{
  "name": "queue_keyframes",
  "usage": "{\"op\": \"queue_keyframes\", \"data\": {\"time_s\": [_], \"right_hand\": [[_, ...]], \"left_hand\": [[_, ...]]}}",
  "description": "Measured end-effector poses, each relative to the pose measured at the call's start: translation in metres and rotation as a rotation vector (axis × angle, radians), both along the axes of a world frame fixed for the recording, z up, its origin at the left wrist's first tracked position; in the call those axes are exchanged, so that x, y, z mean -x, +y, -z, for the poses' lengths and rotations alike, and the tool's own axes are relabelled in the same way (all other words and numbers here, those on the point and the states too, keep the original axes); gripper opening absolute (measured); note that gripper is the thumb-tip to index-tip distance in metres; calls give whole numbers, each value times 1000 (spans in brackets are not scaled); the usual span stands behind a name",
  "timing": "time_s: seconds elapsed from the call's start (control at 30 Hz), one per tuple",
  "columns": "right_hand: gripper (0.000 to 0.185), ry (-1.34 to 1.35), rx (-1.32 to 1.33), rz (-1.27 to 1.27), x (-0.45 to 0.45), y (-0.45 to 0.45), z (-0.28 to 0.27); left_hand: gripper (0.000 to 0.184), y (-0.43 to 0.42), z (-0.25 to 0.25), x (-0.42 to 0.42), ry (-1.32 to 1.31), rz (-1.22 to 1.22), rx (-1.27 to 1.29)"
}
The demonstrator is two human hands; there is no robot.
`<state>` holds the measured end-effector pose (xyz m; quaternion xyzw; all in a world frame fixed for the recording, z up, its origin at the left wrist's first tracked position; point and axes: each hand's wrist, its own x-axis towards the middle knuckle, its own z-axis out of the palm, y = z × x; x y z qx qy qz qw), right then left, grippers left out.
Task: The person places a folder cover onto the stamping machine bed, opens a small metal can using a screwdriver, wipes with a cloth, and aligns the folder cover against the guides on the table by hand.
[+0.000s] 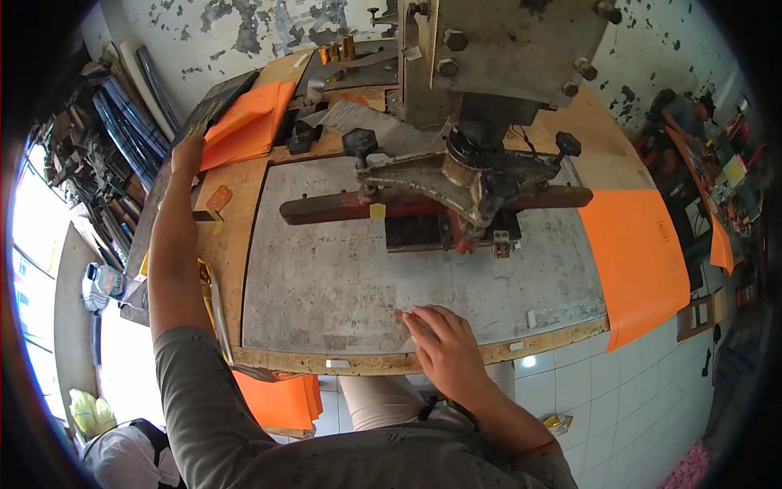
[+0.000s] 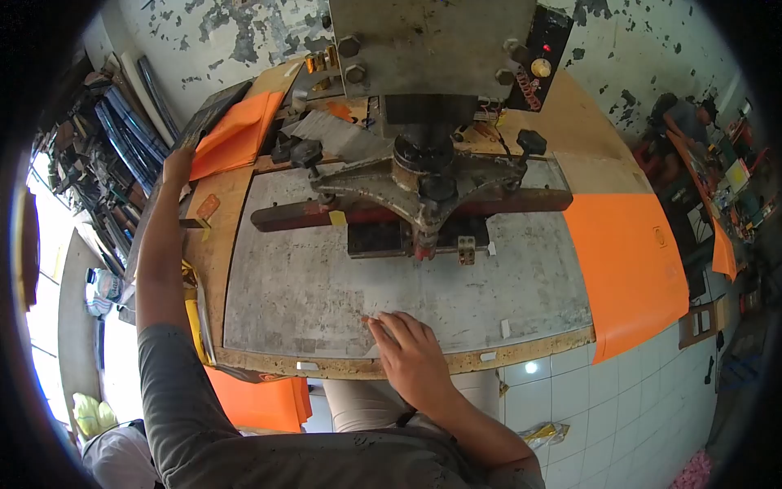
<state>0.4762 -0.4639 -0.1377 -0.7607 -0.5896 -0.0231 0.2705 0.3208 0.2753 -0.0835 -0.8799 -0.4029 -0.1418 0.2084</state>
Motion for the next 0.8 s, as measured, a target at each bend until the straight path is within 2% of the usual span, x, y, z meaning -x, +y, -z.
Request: {"op": "queue_keyframes", "data": {"time_s": [0.03,0.07,0.2,0.27,0.43,0.53,0.6,0.63,0.7,0.8], "right_hand": [[45,24,2,-14,0,-2,-1],[45,25,-64,-27,0,-2,2],[38,129,-32,-10,-1,0,4],[37,131,-39,-1,-1,3,4],[37,140,-83,4,3,7,13],[36,139,-113,2,3,1,20],[34,126,-125,14,4,-7,19],[34,117,-128,24,4,-13,18],[33,156,-165,37,5,-29,19],[29,335,-217,75,4,-61,17]], "left_hand": [[25,-5,-10,-1,-6,-21,-12],[31,-10,-19,-1,-134,31,-36],[39,-68,-78,-11,-527,-30,-44],[43,-77,-108,-13,-670,-115,-88],[48,-129,-192,21,-943,-131,-178],[50,-169,-239,58,-978,-22,-298],[45,-219,-266,82,-908,-13,-341],[44,-248,-272,92,-860,67,-435],[40,-325,-273,103,-803,221,-522],[26,-447,-224,108,-699,477,-608]]}}
